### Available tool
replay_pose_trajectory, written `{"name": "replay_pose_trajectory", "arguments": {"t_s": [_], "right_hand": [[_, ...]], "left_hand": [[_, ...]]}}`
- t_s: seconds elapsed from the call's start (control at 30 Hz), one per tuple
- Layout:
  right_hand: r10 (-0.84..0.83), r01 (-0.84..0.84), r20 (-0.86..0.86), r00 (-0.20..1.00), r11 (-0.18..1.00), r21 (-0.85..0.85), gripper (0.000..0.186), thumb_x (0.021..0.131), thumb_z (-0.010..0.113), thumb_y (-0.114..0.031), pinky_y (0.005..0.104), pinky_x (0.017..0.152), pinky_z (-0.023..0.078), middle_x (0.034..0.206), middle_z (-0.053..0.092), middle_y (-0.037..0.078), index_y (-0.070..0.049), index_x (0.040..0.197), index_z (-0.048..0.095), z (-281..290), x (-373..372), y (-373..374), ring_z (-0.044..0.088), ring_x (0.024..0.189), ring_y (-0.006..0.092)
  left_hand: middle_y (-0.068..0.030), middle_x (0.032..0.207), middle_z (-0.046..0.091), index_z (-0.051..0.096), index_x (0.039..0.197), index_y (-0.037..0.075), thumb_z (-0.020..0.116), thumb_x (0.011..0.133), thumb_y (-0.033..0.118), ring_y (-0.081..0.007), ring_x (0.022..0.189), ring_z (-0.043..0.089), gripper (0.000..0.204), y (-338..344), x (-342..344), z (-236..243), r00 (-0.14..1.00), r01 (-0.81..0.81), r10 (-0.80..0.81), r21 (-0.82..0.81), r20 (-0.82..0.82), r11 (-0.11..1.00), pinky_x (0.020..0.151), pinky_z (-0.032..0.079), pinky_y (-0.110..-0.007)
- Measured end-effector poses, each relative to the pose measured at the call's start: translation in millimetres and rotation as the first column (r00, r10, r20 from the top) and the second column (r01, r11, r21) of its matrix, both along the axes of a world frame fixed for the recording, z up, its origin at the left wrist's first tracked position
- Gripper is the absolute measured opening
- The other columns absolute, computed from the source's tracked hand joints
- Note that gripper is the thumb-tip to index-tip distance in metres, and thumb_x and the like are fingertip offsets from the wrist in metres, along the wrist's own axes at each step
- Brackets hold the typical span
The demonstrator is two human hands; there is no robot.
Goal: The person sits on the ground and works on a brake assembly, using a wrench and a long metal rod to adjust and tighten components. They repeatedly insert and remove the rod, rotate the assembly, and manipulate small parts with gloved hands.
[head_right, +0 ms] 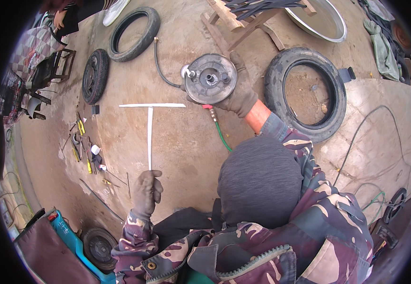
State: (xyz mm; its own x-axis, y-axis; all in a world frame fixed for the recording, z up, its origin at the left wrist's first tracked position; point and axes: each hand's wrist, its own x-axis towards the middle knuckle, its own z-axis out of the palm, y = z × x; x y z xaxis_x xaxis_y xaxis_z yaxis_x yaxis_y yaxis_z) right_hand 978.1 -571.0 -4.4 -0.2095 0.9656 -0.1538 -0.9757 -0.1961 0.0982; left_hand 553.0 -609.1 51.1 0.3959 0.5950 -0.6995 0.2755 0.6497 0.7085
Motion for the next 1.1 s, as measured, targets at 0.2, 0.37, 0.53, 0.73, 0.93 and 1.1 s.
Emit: {"name": "replay_pose_trajectory", "arguments": {"t_s": [0.2,0.37,0.53,0.73,0.93,1.1], "right_hand": [[-0.008,0.006,-0.077,0.997,1.0,-0.027,0.085,0.097,0.052,-0.076,0.0798,0.119,0.03,0.157,0.054,0.022,-0.01,0.15,0.058,-8.4,-2.5,5.2,0.051,0.142,0.051],[-0.029,0.049,0.111,0.993,0.981,-0.19,0.081,0.095,0.057,-0.075,0.0848,0.114,0.032,0.147,0.063,0.022,-0.008,0.139,0.066,-1.3,-13.8,9.0,0.058,0.134,0.0495],[-0.073,0.092,0.091,0.993,0.968,-0.233,0.077,0.097,0.057,-0.073,0.0842,0.112,0.035,0.146,0.064,0.022,-0.009,0.138,0.066,6.0,-15.2,9.6,0.059,0.133,0.0508],[-0.037,0.03,-0.04,0.999,0.989,-0.147,0.078,0.096,0.056,-0.073,0.0823,0.114,0.035,0.147,0.062,0.024,-0.009,0.14,0.065,0.7,-12.5,7.7,0.057,0.133,0.0545],[-0.037,0.037,0.003,0.999,0.984,-0.176,0.077,0.096,0.056,-0.073,0.0803,0.116,0.034,0.148,0.061,0.025,-0.011,0.142,0.064,-3.3,-15.3,6.8,0.054,0.136,0.0566],[-0.05,0.037,-0.117,0.992,0.993,-0.111,0.078,0.097,0.054,-0.072,0.0805,0.117,0.033,0.15,0.06,0.026,-0.011,0.146,0.061,-4.5,-16.6,4.8,0.053,0.137,0.0567]], "left_hand": [[-0.0028,0.065,0.059,0.066,0.123,-0.001,0.054,0.115,0.042,-0.0075,0.046,0.045,0.045,-1.2,40.9,45.4,0.991,-0.129,0.13,0.167,0.002,0.977,0.044,0.033,-0.023],[-0.0008,0.066,0.058,0.068,0.124,-0.003,0.056,0.115,0.035,-0.0071,0.058,0.053,0.041,-0.4,64.9,46.9,0.991,-0.083,0.119,0.44,-0.056,0.894,0.056,0.041,-0.025],[-0.0006,0.067,0.058,0.069,0.127,-0.005,0.058,0.114,0.032,-0.0079,0.061,0.057,0.041,6.9,69.9,45.7,0.975,0.116,0.0,0.517,-0.22,0.848,0.059,0.045,-0.025],[-0.0007,0.069,0.06,0.071,0.124,-0.003,0.059,0.114,0.028,-0.0075,0.061,0.058,0.035,9.0,76.9,42.9,0.957,0.184,0.004,0.617,-0.289,0.765,0.056,0.046,-0.026],[0.0016,0.069,0.056,0.07,0.124,-0.006,0.059,0.113,0.034,-0.0062,0.062,0.054,0.042,8.6,77.0,53.4,0.963,0.107,0.071,0.613,-0.259,0.783,0.058,0.043,-0.025],[-0.0024,0.069,0.059,0.071,0.126,-0.002,0.061,0.112,0.026,-0.0081,0.062,0.058,0.033,8.8,79.3,50.1,0.898,0.317,-0.065,0.54,-0.434,0.78,0.058,0.047,-0.025]]}}
